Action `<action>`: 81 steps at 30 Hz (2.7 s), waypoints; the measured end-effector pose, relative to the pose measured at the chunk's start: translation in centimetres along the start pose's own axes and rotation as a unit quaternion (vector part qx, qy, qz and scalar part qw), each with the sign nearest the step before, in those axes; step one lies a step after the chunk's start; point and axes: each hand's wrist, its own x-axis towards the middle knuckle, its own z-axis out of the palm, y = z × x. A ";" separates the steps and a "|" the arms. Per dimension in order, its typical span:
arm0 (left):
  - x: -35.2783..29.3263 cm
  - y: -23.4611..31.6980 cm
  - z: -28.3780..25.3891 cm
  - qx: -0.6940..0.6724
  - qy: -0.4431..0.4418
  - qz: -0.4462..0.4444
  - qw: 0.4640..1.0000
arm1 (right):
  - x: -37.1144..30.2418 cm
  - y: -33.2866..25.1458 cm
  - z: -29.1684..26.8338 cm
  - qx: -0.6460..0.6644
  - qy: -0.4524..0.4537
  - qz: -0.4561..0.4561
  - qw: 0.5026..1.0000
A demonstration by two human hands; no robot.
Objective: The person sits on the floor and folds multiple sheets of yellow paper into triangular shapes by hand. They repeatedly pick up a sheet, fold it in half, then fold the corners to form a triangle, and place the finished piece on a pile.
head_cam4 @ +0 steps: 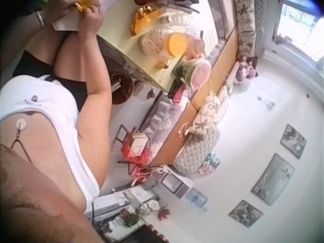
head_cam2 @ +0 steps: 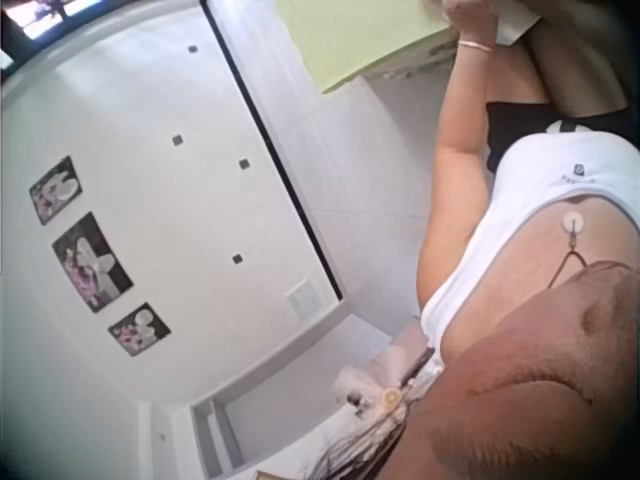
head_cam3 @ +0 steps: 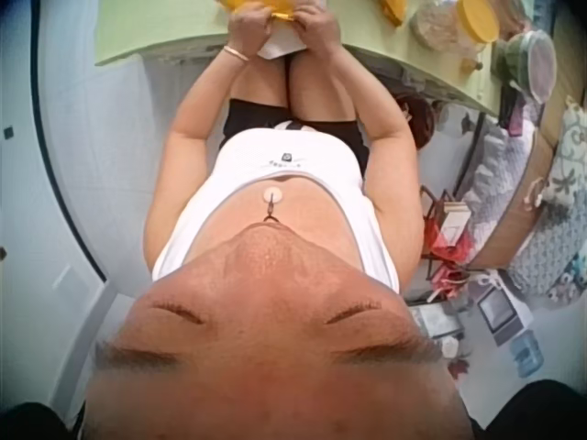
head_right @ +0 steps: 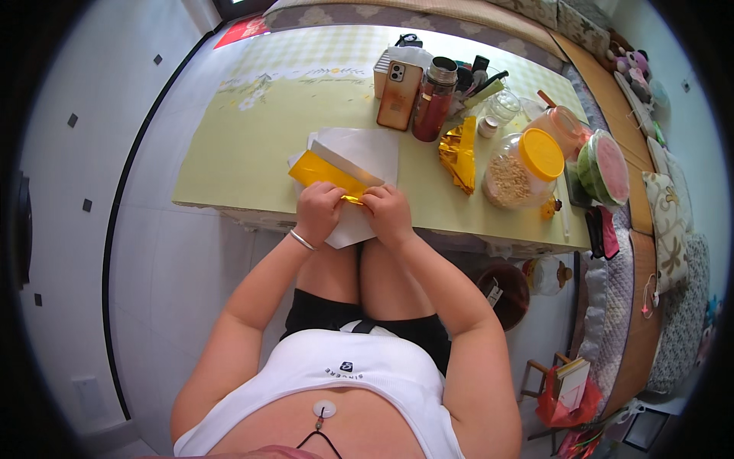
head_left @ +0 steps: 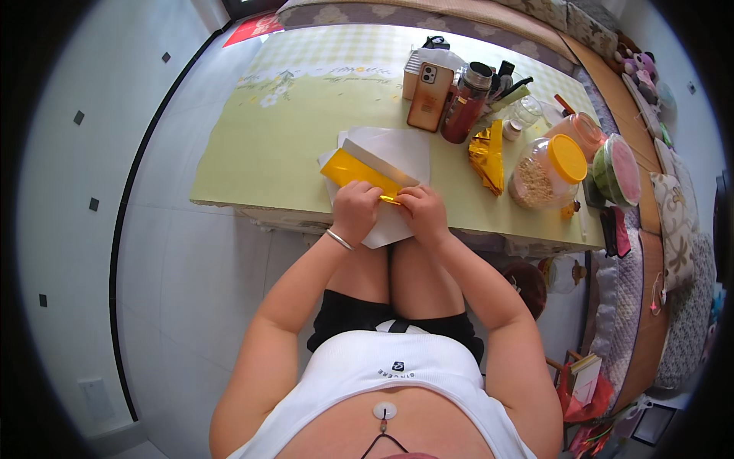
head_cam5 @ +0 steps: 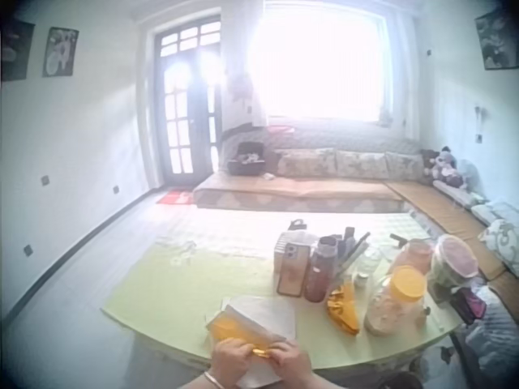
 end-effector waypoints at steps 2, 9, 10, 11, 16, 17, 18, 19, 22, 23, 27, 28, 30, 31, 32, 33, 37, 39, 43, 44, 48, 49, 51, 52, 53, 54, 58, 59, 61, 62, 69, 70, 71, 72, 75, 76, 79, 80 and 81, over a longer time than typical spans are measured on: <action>-0.6 -0.1 0.2 -0.052 -0.006 -0.037 0.998 | -0.2 0.1 0.4 0.027 0.010 0.045 0.999; -0.6 -0.2 1.0 -0.092 -0.001 -0.209 0.974 | 1.3 -0.3 0.7 0.012 -0.037 0.218 0.975; -0.4 -0.2 1.1 -0.081 -0.009 -0.222 0.972 | 1.3 -0.3 0.7 0.014 -0.039 0.232 0.972; -0.2 -0.1 1.2 -0.069 -0.016 -0.234 0.970 | 1.1 -0.3 0.8 -0.004 -0.008 0.180 0.984; 0.3 -0.1 1.6 -0.023 -0.020 -0.224 0.974 | -0.8 -1.5 0.9 -0.126 -0.032 -0.064 0.989; 0.4 -0.2 1.7 -0.017 -0.029 -0.231 0.972 | -1.5 -1.1 1.7 -0.166 -0.087 -0.074 0.980; 0.4 -0.3 1.8 -0.011 -0.034 -0.232 0.972 | -1.7 -1.4 1.7 -0.153 -0.105 -0.071 0.980; 0.4 -0.6 1.9 -0.005 -0.038 -0.232 0.972 | -1.9 -1.8 1.7 -0.140 -0.123 -0.069 0.980; 0.5 -1.0 2.3 0.004 -0.040 -0.231 0.972 | -1.9 -1.7 1.9 -0.161 -0.160 -0.069 0.972; 0.6 -1.0 2.4 0.005 -0.038 -0.230 0.972 | -2.0 -1.7 2.0 -0.162 -0.162 -0.063 0.971; 0.8 -0.9 2.1 0.007 -0.050 -0.232 0.972 | -1.9 -1.8 2.2 -0.169 -0.170 -0.050 0.970; 0.8 -1.0 2.1 0.007 -0.053 -0.230 0.972 | -1.9 -1.8 2.2 -0.162 -0.166 -0.044 0.972; 0.8 -1.0 2.0 0.019 -0.058 -0.219 0.974 | -1.7 -1.9 2.4 -0.148 -0.159 -0.031 0.976; 0.8 -1.0 1.9 0.032 -0.061 -0.209 0.975 | -1.7 -1.9 2.6 -0.144 -0.158 -0.021 0.977; 0.7 -1.0 1.8 0.045 -0.063 -0.200 0.977 | -1.7 -2.0 2.9 -0.141 -0.156 -0.012 0.978; 0.6 -1.0 1.6 0.058 -0.064 -0.191 0.978 | -1.6 -2.1 3.0 -0.137 -0.155 -0.002 0.978; 0.0 -1.2 -0.3 0.101 -0.087 -0.166 0.977 | -1.3 -3.0 2.5 -0.153 -0.168 -0.008 0.974; -0.2 -1.6 -1.9 0.073 -0.102 -0.169 0.978 | -0.7 -3.4 1.9 -0.159 -0.190 -0.012 0.969; -0.6 -4.1 -4.8 0.011 -0.062 -0.038 0.997 | -0.1 -3.2 1.2 -0.130 -0.209 -0.028 0.969; -0.5 -4.6 -5.5 0.009 -0.072 -0.005 0.997 | 0.1 -3.3 0.8 -0.129 -0.222 -0.035 0.966; 0.0 -5.8 -6.6 0.014 -0.119 0.118 0.986 | 0.6 -0.3 -0.6 -0.093 -0.286 -0.093 0.949; -0.2 -6.0 -6.6 0.020 -0.134 0.144 0.980 | 0.9 0.4 -1.4 -0.048 -0.297 -0.092 0.949; -0.6 -6.1 -6.2 0.022 -0.144 0.178 0.973 | 1.7 2.2 -2.3 0.016 -0.307 -0.100 0.946; -0.6 -6.1 -6.0 0.022 -0.149 0.195 0.969 | 2.0 2.9 -2.6 0.047 -0.311 -0.102 0.944; -0.8 -6.0 -5.9 0.024 -0.160 0.199 0.967 | 2.3 3.4 -2.8 0.072 -0.312 -0.072 0.945; -0.8 -5.3 -6.2 0.026 -0.173 0.202 0.964 | 2.5 3.4 -3.1 0.058 -0.318 -0.072 0.943; -1.7 -4.8 -5.8 0.042 -0.181 0.208 0.960 | 2.9 2.5 -3.0 -0.026 -0.300 -0.115 0.947; -2.0 -4.9 -5.8 0.038 -0.180 0.205 0.961 | 2.8 1.8 -2.5 -0.054 -0.284 -0.136 0.947; -2.3 -5.2 -5.7 0.025 -0.178 0.201 0.963 | 0.9 0.6 -0.8 -0.019 -0.251 -0.076 0.965; -2.5 -5.5 -5.5 0.011 -0.179 0.197 0.964 | -0.2 0.0 0.0 -0.002 -0.234 -0.045 0.971; -1.5 -6.5 -6.3 -0.152 -0.195 0.105 0.963 | -0.3 -1.8 0.8 0.031 -0.093 0.004 0.995; -1.4 -6.5 -6.5 -0.185 -0.200 0.066 0.960 | 0.1 -2.5 0.7 0.019 -0.090 0.011 0.996; -1.3 -6.4 -6.6 -0.185 -0.199 0.071 0.960 | 0.4 -3.4 0.8 0.007 -0.088 0.018 0.996; -1.1 -6.3 -6.6 -0.185 -0.197 0.077 0.960 | 0.9 -4.3 0.8 -0.005 -0.085 0.024 0.996; -0.5 -6.7 -6.2 -0.213 -0.198 0.069 0.954 | 1.3 -5.2 1.8 -0.050 -0.070 0.044 0.995; -0.3 -6.7 -6.2 -0.227 -0.200 0.062 0.951 | 1.3 -5.5 1.9 -0.064 -0.063 0.038 0.995; 0.7 -5.4 -7.5 -0.184 -0.223 0.102 0.952 | 1.2 -5.7 2.1 -0.083 -0.045 0.025 0.995; 0.7 -5.2 -7.2 -0.152 -0.222 0.120 0.956 | 1.0 -5.2 2.2 -0.074 -0.038 0.026 0.996; 0.5 -5.1 -7.0 -0.117 -0.218 0.136 0.959 | 1.0 -5.1 2.1 -0.064 -0.031 0.024 0.997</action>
